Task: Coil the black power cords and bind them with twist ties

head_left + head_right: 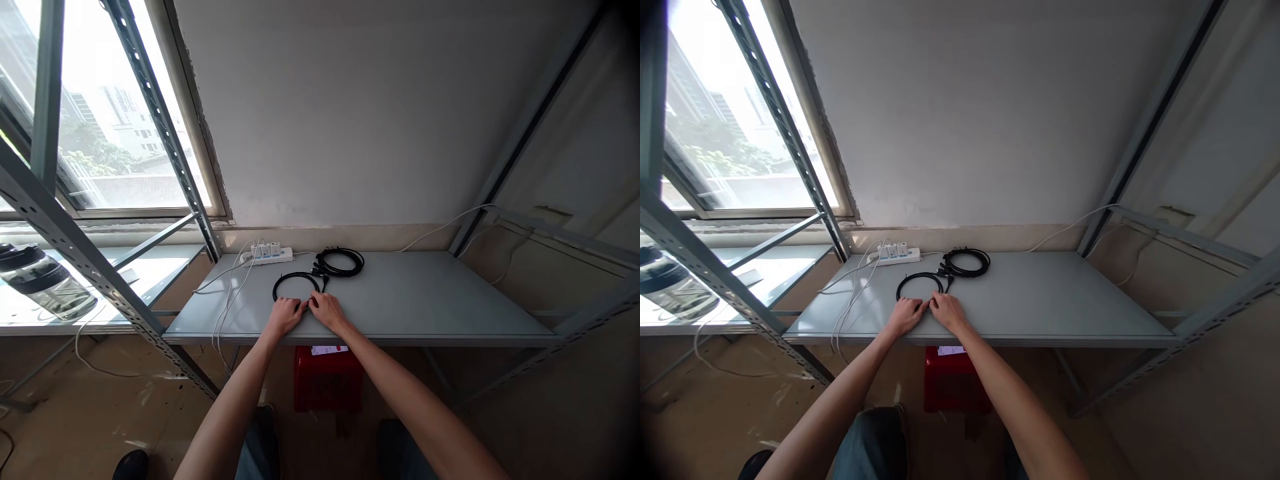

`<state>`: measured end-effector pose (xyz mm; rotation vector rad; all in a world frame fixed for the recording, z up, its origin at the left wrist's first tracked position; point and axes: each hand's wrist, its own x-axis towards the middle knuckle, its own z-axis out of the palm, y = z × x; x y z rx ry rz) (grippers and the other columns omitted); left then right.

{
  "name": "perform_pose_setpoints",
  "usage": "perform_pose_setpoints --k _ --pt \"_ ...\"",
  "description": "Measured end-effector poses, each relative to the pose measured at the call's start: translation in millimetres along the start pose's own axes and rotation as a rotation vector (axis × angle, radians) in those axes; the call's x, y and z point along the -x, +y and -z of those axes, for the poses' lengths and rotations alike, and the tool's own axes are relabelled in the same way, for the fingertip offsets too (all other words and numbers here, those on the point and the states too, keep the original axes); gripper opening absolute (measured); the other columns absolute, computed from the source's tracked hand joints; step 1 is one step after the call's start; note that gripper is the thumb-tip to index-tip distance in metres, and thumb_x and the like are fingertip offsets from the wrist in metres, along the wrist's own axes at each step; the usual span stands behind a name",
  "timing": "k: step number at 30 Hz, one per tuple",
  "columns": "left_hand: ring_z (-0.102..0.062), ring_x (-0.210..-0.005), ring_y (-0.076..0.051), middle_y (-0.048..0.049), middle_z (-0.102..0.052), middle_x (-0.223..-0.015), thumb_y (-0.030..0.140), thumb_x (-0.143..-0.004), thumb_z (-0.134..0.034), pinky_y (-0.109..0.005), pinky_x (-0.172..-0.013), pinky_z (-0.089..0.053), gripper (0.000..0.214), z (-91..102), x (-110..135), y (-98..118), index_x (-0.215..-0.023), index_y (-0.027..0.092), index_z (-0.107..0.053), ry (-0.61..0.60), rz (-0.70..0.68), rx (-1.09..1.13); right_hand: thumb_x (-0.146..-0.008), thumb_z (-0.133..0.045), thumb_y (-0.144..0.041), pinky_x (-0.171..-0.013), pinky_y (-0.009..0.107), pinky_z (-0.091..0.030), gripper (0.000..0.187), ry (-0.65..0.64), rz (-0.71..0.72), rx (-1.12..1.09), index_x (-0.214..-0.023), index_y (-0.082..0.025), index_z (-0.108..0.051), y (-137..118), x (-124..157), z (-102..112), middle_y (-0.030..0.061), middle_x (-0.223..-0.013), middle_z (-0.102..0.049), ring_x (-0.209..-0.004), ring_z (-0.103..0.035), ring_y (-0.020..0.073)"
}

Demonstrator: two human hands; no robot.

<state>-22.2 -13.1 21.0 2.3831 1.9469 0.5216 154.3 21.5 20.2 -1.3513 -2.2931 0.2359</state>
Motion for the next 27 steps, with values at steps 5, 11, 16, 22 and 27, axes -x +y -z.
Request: perform_pose_setpoints --k 5,11,16,22,27 --pt "-0.069 -0.076 -0.025 -0.0097 -0.073 -0.074 0.051 -0.106 -0.037 -0.036 -0.079 -0.038 0.054 2.4 1.0 2.8 -0.073 0.021 -0.067 -0.001 -0.01 0.013 -0.104 -0.046 -0.024 -0.061 0.026 -0.023 0.015 0.005 0.011 -0.01 -0.1 -0.022 -0.061 0.3 0.1 1.3 0.0012 -0.083 -0.069 -0.07 -0.057 0.0149" --pt "-0.069 -0.079 -0.026 -0.0108 -0.076 -0.081 0.054 -0.103 -0.041 -0.037 -0.082 -0.04 0.051 6.2 2.8 8.1 -0.077 0.021 -0.069 -0.01 -0.035 -0.023 -0.104 -0.044 -0.026 -0.06 0.026 -0.024 0.024 0.017 -0.088 -0.05 -0.091 -0.022 -0.062 5.5 -4.9 -0.3 0.0005 -0.073 -0.064 -0.066 -0.056 0.0157" --pt "-0.07 -0.081 -0.026 -0.0112 -0.077 -0.083 0.052 -0.104 -0.04 -0.038 -0.083 -0.042 0.049 5.9 2.9 8.5 -0.078 0.021 -0.069 -0.009 -0.025 -0.051 -0.101 -0.047 -0.026 -0.059 0.026 -0.025 0.024 0.019 -0.072 -0.073 -0.081 -0.022 -0.061 5.4 -3.7 -1.4 0.0 -0.07 -0.062 -0.063 -0.052 0.0156" --pt "-0.071 -0.081 -0.028 -0.0122 -0.076 -0.082 0.053 -0.102 -0.044 -0.038 -0.084 -0.042 0.048 3.6 2.2 6.5 -0.078 0.02 -0.069 -0.009 -0.031 -0.043 -0.098 -0.047 -0.027 -0.06 0.027 -0.027 0.031 0.006 -0.05 -0.098 -0.07 -0.022 -0.058 2.6 0.1 1.6 0.0006 -0.066 -0.06 -0.061 -0.051 0.0153" --pt "-0.071 -0.082 -0.028 -0.0128 -0.075 -0.081 0.048 -0.102 -0.046 -0.038 -0.085 -0.041 0.043 3.7 3.1 7.3 -0.081 0.019 -0.07 0.004 -0.041 -0.05 -0.097 -0.048 -0.028 -0.06 0.026 -0.027 0.029 0.009 -0.042 -0.104 -0.071 -0.022 -0.059 2.1 2.2 0.6 0.0004 -0.067 -0.061 -0.063 -0.051 0.0152"
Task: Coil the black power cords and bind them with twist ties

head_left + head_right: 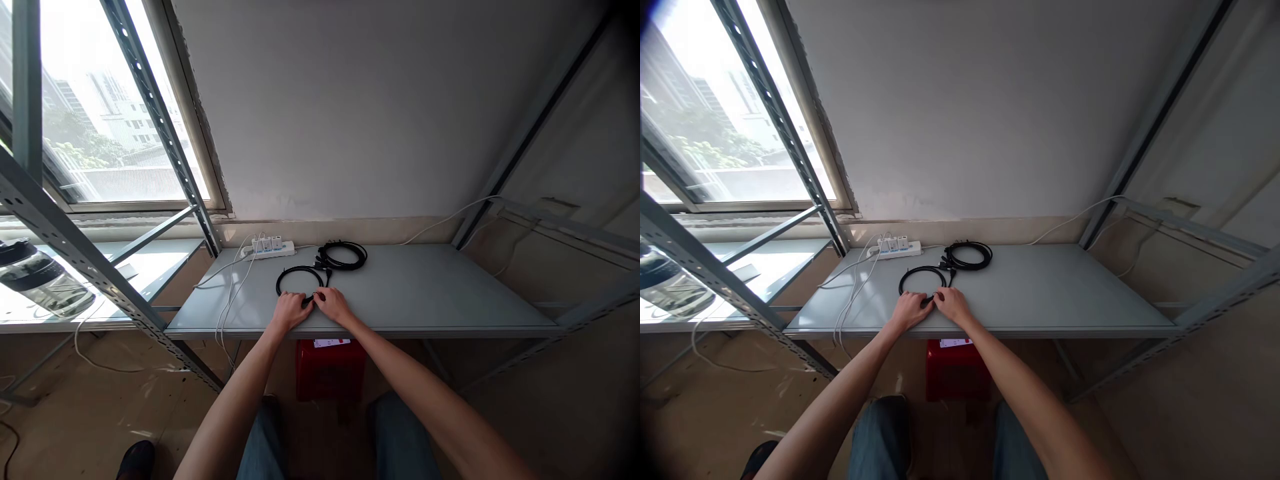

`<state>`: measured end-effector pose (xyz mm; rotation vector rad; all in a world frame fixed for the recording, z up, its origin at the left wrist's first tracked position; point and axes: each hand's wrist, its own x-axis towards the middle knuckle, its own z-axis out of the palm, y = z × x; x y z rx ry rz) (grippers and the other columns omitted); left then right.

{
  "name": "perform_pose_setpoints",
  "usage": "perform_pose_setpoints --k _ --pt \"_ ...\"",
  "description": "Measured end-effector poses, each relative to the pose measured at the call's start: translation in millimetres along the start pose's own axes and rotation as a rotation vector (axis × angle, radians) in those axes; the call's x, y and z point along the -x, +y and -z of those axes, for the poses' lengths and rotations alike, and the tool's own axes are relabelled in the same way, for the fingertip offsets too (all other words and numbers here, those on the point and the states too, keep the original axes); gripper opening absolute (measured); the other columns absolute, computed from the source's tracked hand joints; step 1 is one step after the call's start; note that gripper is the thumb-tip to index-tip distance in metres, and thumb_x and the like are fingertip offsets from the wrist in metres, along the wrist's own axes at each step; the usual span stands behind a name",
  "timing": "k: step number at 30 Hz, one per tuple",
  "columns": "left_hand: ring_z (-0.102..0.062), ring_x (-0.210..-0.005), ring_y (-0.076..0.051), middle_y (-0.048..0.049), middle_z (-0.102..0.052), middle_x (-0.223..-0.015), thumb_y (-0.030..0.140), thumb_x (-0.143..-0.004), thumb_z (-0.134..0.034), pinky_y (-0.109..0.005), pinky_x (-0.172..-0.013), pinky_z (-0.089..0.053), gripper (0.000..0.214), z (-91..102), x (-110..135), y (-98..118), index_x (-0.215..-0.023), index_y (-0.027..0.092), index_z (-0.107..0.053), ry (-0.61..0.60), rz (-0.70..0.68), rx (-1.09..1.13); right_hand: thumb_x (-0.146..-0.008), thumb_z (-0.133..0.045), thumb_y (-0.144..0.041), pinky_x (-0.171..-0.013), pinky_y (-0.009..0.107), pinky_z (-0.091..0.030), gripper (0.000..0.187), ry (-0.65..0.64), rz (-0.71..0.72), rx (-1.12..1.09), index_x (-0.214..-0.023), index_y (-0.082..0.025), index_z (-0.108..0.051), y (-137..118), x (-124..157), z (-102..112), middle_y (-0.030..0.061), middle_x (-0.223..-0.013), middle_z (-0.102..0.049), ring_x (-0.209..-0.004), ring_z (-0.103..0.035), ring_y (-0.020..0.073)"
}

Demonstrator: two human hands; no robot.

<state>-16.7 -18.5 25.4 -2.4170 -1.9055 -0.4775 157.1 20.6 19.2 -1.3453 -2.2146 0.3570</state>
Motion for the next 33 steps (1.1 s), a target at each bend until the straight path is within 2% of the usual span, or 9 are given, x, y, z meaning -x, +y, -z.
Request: perform_pose_setpoints --k 4,11,15,17,19,21,23,28,33 --pt "-0.071 -0.085 -0.027 -0.0126 -0.077 -0.086 0.044 -0.103 -0.043 -0.038 -0.087 -0.042 0.041 2.0 2 3 -0.085 0.019 -0.071 -0.005 0.006 -0.023 -0.097 -0.049 -0.028 -0.06 0.026 -0.027 0.028 0.003 -0.009 0.01 -0.072 -0.022 -0.06 0 -1 -1 0.0003 -0.068 -0.062 -0.063 -0.051 0.0148" --pt "-0.071 -0.089 -0.026 -0.0132 -0.077 -0.091 0.04 -0.109 -0.029 -0.038 -0.089 -0.041 0.051 3.9 4 6 -0.09 0.018 -0.071 -0.006 -0.023 -0.038 -0.095 -0.049 -0.027 -0.061 0.025 -0.031 0.027 0.034 -0.043 -0.07 -0.071 -0.022 -0.058 3 -5 -2 -0.0008 -0.067 -0.062 -0.063 -0.053 0.0149" --pt "-0.071 -0.089 -0.026 -0.0129 -0.077 -0.092 0.038 -0.111 -0.022 -0.038 -0.088 -0.041 0.055 3.7 5 5 -0.09 0.018 -0.07 0.003 -0.024 -0.03 -0.097 -0.048 -0.027 -0.062 0.025 -0.034 0.015 0.055 -0.005 -0.127 -0.091 -0.023 -0.06 3 -3 -1 -0.0027 -0.071 -0.063 -0.063 -0.055 0.0149" --pt "-0.071 -0.09 -0.025 -0.0128 -0.077 -0.093 0.038 -0.111 -0.022 -0.037 -0.088 -0.041 0.055 3.4 5 4 -0.091 0.018 -0.069 -0.004 -0.016 -0.024 -0.1 -0.046 -0.025 -0.064 0.025 -0.036 0.015 0.058 0.019 -0.089 -0.104 -0.023 -0.059 1 0 -1 -0.0015 -0.079 -0.067 -0.066 -0.058 0.0155" --pt "-0.071 -0.091 -0.025 -0.0127 -0.077 -0.094 0.037 -0.111 -0.022 -0.036 -0.088 -0.041 0.054 2.7 5 3 -0.092 0.018 -0.069 -0.008 -0.012 -0.018 -0.102 -0.042 -0.022 -0.067 0.026 -0.038 0.019 0.062 0.073 -0.027 -0.112 -0.022 -0.058 -1 2 0 0.0026 -0.096 -0.071 -0.075 -0.062 0.0165" --pt "-0.071 -0.093 -0.025 -0.0123 -0.078 -0.096 0.036 -0.111 -0.022 -0.036 -0.088 -0.04 0.053 1.7 5 2 -0.093 0.019 -0.069 -0.008 -0.008 -0.008 -0.104 -0.038 -0.019 -0.071 0.027 -0.041 0.024 0.073 0.143 0.019 -0.117 -0.022 -0.058 -3 3 0 0.0068 -0.114 -0.07 -0.088 -0.064 0.0179" --pt "-0.071 -0.094 -0.025 -0.012 -0.078 -0.097 0.036 -0.111 -0.024 -0.036 -0.087 -0.04 0.052 0.7 4 1 -0.093 0.019 -0.069 -0.007 0.001 0.005 -0.105 -0.036 -0.017 -0.074 0.027 -0.043 0.028 0.08 0.2 0.04 -0.122 -0.021 -0.058 -3 5 0 0.0088 -0.122 -0.067 -0.097 -0.065 0.0192" --pt "-0.071 -0.092 -0.025 -0.0117 -0.078 -0.096 0.038 -0.111 -0.023 -0.036 -0.086 -0.04 0.053 -0.4 4 -1 -0.091 0.02 -0.069 -0.016 0.042 0.02 -0.104 -0.036 -0.012 -0.076 0.027 -0.046 0.034 0.069 0.268 0.035 -0.127 -0.022 -0.059 -3 7 1 0.0092 -0.122 -0.065 -0.1 -0.065 0.0195" --pt "-0.071 -0.093 -0.025 -0.0112 -0.077 -0.098 0.037 -0.11 -0.025 -0.035 -0.086 -0.04 0.048 -0.2 3 -1 -0.094 0.02 -0.067 -0.04 0.048 -0.006 -0.107 -0.044 -0.021 -0.08 0.028 -0.048 0.021 0.073 0.31 -0.006 -0.115 -0.022 -0.062 -3 8 0 0.0078 -0.112 -0.067 -0.099 -0.065 0.0201"
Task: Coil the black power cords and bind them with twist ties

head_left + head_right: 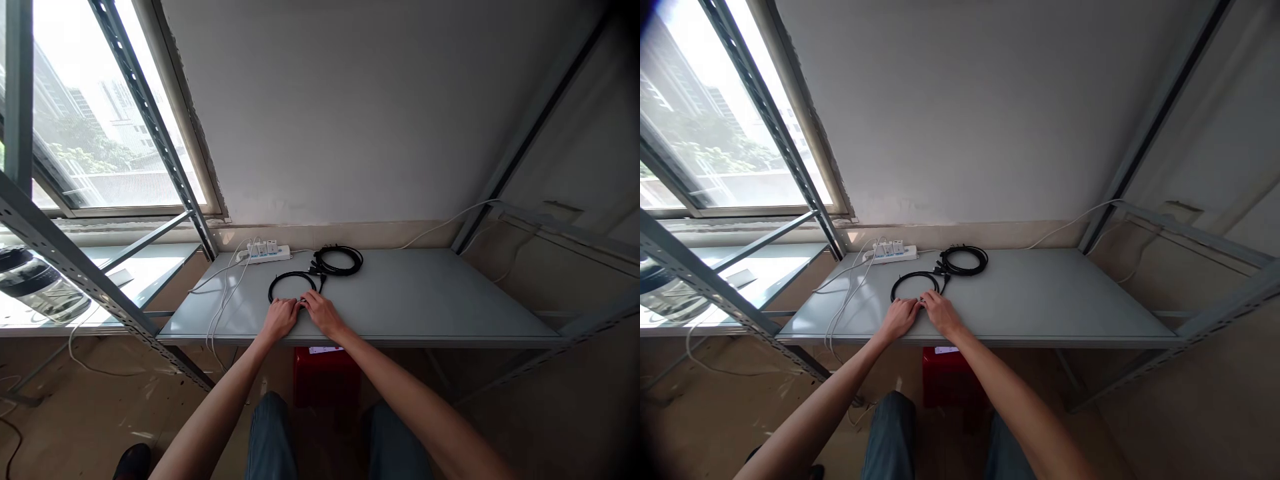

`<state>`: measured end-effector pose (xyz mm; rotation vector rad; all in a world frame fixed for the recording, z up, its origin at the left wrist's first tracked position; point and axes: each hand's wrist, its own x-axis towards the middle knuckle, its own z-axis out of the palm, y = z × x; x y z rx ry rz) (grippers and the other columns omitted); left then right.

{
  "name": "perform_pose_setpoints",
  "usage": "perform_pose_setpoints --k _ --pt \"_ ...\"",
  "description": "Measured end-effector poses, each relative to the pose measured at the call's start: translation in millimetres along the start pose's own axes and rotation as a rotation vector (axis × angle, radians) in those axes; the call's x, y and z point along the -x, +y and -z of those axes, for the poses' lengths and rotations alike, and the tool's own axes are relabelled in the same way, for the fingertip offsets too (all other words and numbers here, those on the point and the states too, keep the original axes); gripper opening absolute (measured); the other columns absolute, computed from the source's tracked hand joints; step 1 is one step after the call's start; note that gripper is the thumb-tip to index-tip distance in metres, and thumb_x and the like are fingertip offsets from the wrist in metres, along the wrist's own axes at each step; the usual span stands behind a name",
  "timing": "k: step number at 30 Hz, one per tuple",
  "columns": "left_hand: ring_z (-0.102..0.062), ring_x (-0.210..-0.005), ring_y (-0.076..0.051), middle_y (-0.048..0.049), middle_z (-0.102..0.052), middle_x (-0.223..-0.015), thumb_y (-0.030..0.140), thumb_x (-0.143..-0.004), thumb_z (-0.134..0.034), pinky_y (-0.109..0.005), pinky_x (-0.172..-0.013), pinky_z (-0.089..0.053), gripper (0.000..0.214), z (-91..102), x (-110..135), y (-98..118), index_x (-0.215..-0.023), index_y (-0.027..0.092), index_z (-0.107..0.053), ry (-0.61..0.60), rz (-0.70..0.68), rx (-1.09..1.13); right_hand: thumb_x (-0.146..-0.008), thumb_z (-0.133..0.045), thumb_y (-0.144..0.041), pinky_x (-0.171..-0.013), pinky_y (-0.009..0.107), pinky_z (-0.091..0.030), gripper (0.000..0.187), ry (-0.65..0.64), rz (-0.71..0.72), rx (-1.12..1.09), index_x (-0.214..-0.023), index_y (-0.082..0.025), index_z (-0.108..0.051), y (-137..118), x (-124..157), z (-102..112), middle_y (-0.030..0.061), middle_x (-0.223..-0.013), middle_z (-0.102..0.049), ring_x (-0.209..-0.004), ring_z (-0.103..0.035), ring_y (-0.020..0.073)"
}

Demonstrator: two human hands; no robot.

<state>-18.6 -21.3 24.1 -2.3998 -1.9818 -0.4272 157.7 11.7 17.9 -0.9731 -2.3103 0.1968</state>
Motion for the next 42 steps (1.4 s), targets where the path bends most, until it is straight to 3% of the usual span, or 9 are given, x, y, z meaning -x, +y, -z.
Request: perform_pose_setpoints --k 19,29,35,42 --pt "-0.07 -0.085 -0.025 -0.0108 -0.076 -0.089 0.045 -0.111 -0.028 -0.035 -0.082 -0.037 0.048 -3.7 -2 -1 -0.085 0.02 -0.06 0.048 -0.016 -0.014 -0.105 -0.045 -0.018 -0.078 0.028 -0.048 0.021 0.072 -0.17 -0.096 -0.107 -0.02 -0.066 12 -6 -6 0.0069 -0.108 -0.068 -0.085 -0.064 0.0174" --pt "-0.07 -0.088 -0.027 -0.0122 -0.076 -0.091 0.04 -0.11 -0.027 -0.037 -0.083 -0.038 0.047 -1.0 -1 -1 -0.087 0.019 -0.063 0.037 -0.038 0.006 -0.104 -0.049 -0.018 -0.077 0.025 -0.048 0.022 0.026 -0.065 -0.187 -0.099 -0.019 -0.071 19 -5 -13 0.0055 -0.099 -0.066 -0.082 -0.062 0.0153" --pt "-0.069 -0.093 -0.027 -0.0109 -0.076 -0.097 0.034 -0.101 -0.048 -0.037 -0.083 -0.039 0.023 3.3 0 -2 -0.095 0.019 -0.065 -0.012 -0.036 0.091 -0.102 -0.042 -0.008 -0.079 0.025 -0.048 0.029 -0.019 -0.014 -0.189 -0.108 -0.017 -0.069 13 -2 -8 0.0062 -0.104 -0.061 -0.083 -0.06 0.0144" --pt "-0.066 -0.096 -0.027 -0.0092 -0.073 -0.095 0.023 -0.101 -0.045 -0.036 -0.085 -0.038 0.017 -3.4 0 -8 -0.093 0.02 -0.06 0.027 -0.072 0.152 -0.095 -0.041 -0.003 -0.077 0.025 -0.047 0.034 -0.063 -0.003 -0.136 -0.112 -0.019 -0.066 8 -2 -1 0.0055 -0.106 -0.057 -0.084 -0.057 0.0147"
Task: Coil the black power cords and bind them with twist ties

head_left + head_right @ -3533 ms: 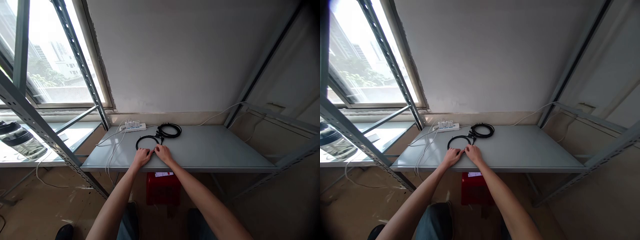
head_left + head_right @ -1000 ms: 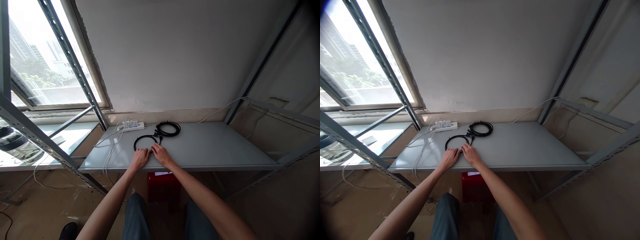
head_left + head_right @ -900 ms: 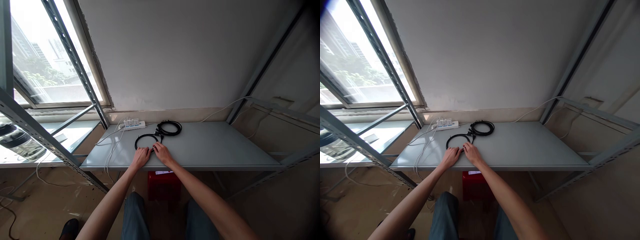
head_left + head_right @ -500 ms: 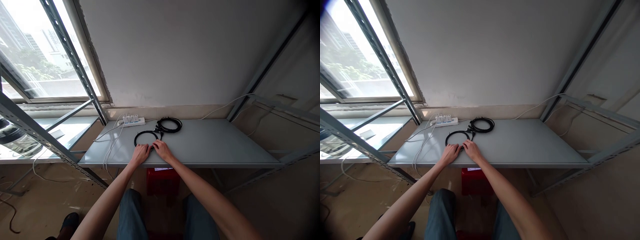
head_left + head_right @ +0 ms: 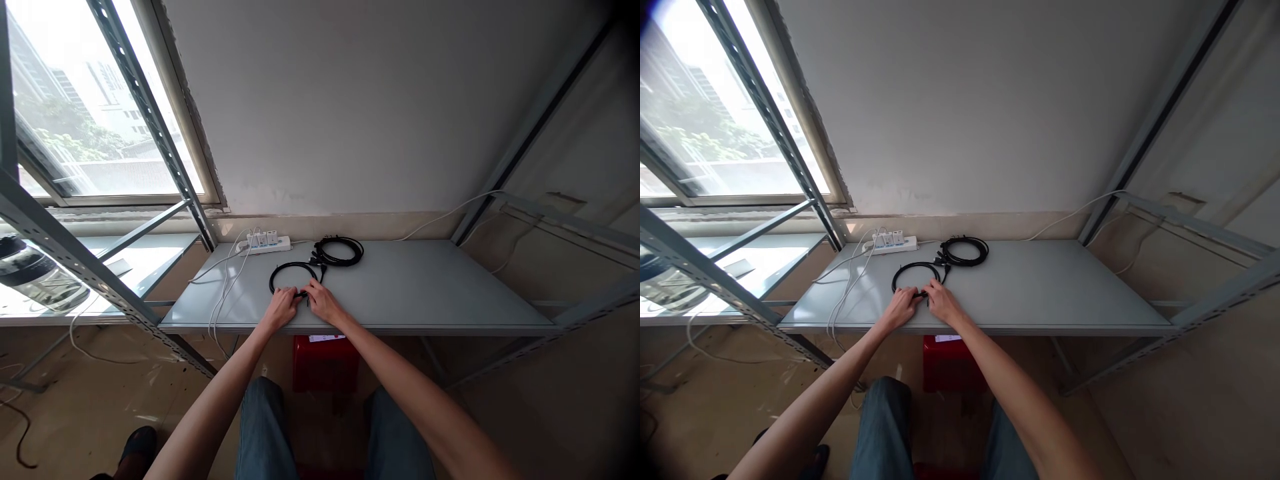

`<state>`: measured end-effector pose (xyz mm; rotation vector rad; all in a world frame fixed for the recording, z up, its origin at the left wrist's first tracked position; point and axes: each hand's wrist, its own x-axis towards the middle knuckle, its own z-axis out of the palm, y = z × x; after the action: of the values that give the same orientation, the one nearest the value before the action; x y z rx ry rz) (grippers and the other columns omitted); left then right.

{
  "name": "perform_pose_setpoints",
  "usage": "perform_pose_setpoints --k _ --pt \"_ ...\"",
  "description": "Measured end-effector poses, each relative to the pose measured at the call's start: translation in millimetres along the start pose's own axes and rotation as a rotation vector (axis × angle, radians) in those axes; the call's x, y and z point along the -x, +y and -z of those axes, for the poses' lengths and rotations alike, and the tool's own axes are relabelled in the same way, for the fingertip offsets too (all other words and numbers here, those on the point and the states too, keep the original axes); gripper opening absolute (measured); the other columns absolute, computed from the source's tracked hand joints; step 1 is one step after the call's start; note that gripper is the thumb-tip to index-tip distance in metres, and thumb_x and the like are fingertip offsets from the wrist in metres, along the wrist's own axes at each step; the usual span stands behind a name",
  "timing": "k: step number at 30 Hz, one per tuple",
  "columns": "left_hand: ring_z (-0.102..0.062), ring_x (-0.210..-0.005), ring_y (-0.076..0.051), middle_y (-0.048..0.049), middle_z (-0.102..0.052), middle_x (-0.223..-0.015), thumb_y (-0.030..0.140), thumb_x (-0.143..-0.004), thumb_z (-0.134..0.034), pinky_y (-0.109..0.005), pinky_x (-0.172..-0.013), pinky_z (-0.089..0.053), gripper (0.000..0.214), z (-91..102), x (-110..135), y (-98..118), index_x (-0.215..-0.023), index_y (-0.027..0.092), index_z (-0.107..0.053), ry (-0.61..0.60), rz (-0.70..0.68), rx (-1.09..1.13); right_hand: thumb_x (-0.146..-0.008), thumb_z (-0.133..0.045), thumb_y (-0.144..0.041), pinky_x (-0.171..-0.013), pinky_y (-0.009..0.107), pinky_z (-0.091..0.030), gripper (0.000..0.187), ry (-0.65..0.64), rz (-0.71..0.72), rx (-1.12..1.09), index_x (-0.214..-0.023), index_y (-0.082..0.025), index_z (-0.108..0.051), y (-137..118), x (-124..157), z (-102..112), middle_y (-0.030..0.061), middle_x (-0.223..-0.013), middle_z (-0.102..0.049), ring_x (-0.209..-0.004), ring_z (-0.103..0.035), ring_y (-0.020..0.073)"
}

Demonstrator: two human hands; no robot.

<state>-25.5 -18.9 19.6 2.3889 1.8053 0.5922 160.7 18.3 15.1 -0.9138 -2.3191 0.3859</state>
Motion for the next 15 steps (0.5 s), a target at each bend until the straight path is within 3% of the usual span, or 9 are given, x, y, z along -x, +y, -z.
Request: perform_pose_setpoints --k 7,15 --pt "-0.059 -0.092 -0.025 -0.007 -0.067 -0.092 0.017 -0.104 -0.038 -0.036 -0.084 -0.037 0.02 0.2 1.3 -1.2 -0.091 0.021 -0.053 0.108 -0.027 -0.024 -0.077 -0.051 0.001 -0.082 0.028 -0.049 0.048 -0.012 0.013 0.044 -0.12 -0.019 -0.058 -2.7 -1.8 1.4 0.0076 -0.115 -0.053 -0.098 -0.056 0.0192" --pt "-0.058 -0.092 -0.025 -0.0081 -0.065 -0.093 0.013 -0.102 -0.037 -0.037 -0.083 -0.038 0.02 -4.6 -1.0 -4.0 -0.093 0.02 -0.053 0.109 -0.06 -0.04 -0.092 -0.053 -0.008 -0.081 0.03 -0.049 0.023 0.041 0.016 0.072 -0.11 -0.021 -0.057 4.4 -5.4 -6.3 0.0066 -0.111 -0.053 -0.1 -0.059 0.0211"
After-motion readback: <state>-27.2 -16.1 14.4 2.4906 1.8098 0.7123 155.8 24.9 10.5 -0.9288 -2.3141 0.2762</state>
